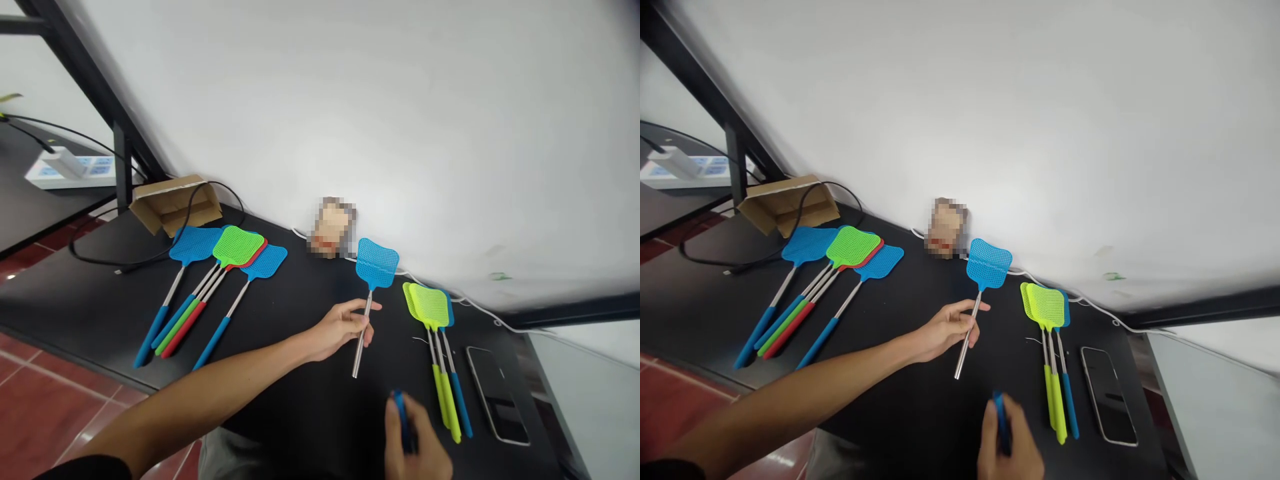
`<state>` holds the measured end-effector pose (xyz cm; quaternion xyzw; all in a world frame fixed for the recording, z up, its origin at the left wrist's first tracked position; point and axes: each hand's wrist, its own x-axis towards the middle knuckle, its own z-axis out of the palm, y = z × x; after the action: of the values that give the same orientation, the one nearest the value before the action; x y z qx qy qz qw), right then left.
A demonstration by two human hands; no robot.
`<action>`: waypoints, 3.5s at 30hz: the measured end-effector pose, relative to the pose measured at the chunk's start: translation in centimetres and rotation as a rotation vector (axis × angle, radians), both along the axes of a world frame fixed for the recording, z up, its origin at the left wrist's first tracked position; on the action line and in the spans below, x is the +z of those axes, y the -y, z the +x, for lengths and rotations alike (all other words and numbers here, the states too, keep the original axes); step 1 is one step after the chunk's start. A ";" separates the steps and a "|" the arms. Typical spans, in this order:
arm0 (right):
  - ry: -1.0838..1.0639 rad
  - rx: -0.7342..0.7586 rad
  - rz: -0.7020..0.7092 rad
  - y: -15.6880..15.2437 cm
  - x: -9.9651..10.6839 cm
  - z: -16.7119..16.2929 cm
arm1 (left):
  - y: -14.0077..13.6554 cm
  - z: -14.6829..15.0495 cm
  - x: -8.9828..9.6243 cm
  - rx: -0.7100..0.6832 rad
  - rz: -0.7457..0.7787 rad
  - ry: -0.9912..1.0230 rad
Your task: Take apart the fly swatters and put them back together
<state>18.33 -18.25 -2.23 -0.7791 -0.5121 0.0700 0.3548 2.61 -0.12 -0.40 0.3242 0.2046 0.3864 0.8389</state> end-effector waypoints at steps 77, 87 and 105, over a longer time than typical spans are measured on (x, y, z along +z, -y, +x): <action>-1.324 0.363 0.151 -16.1 1.7 0.9 | 1.4 1.0 -0.3 0.002 0.123 -0.281; -1.474 0.490 -0.002 -16.9 0.8 1.6 | 0.6 0.3 -0.9 -0.074 -0.035 -0.009; -0.911 0.472 0.084 -16.0 2.2 3.3 | 1.3 0.5 -0.3 -0.015 0.044 -0.192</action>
<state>21.61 -2.28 -0.06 -0.5179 -0.4698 0.4599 0.5473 3.16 -1.47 -0.74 0.3797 0.2729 0.3520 0.8108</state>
